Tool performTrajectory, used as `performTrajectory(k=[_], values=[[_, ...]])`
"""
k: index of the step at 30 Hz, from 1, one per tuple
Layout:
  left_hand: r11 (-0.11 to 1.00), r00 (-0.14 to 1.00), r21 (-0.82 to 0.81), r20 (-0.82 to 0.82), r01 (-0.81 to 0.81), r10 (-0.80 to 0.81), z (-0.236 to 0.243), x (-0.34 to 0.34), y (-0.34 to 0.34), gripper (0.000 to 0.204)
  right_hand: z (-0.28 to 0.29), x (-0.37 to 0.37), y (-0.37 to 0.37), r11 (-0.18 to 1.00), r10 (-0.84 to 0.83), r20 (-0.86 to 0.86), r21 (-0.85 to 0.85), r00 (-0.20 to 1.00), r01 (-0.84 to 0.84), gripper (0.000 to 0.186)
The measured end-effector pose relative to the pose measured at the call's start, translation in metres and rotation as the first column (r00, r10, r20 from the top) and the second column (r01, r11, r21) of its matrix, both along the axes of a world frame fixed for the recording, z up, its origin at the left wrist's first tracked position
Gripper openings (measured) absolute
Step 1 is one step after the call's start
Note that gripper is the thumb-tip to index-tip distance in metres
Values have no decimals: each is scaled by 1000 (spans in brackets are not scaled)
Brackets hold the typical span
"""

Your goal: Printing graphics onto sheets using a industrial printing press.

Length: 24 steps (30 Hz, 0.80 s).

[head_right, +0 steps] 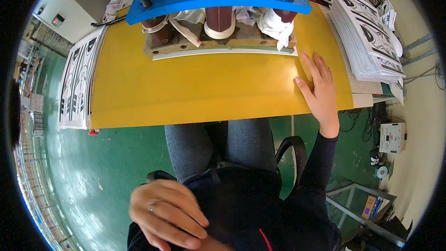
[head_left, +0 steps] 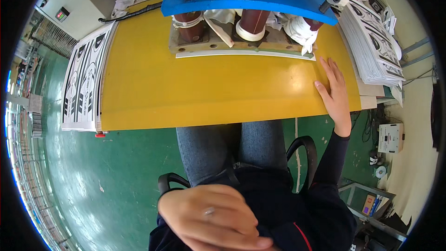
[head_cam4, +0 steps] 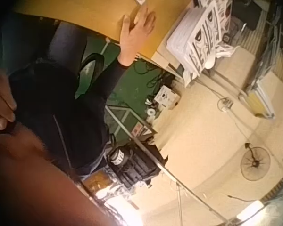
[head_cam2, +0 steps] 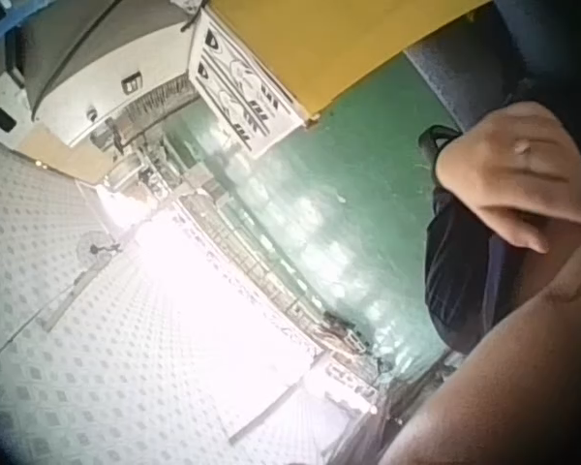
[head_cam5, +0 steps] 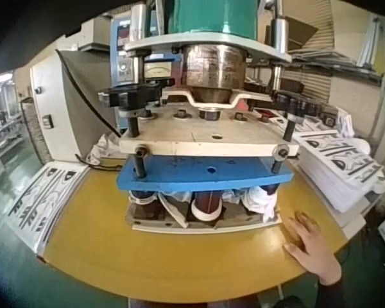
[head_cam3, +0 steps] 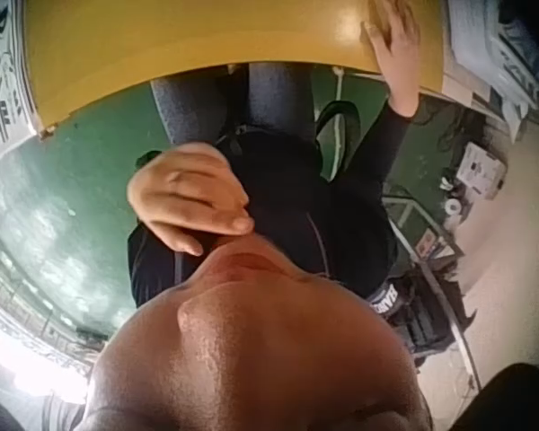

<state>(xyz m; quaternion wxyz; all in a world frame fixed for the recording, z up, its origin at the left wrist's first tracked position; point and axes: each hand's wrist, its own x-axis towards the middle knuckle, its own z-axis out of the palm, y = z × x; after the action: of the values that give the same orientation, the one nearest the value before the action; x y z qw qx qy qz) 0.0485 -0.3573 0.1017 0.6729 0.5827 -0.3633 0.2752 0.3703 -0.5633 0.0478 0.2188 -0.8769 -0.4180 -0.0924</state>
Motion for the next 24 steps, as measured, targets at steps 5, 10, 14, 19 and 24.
performTrajectory(k=[5, 10, 14, 19, 24], values=[[628, 642, -149, 67, 764, -764, -27, 8, -26, 83, -1, 3, -1, 1000, -11, 25, 3, 1000, 11, 58], [531, 536, -73, 118, 844, -836, -20, 4, -26, 79, -3, 2, -2, 1000, 11, 29, 1, 1000, -11, 56], [546, 551, -83, 69, 834, -831, -11, 12, -25, 69, -6, 7, -5, 999, 13, 70, -50, 997, -10, 53], [609, 614, -78, 118, 789, -780, -10, 11, -25, 67, -3, 7, -1, 998, 21, 76, -61, 997, -16, 48], [504, 507, -91, 3, 859, -862, -5, 11, -23, 68, 2, 2, -1, 999, 16, 65, -45, 998, -13, 47]])
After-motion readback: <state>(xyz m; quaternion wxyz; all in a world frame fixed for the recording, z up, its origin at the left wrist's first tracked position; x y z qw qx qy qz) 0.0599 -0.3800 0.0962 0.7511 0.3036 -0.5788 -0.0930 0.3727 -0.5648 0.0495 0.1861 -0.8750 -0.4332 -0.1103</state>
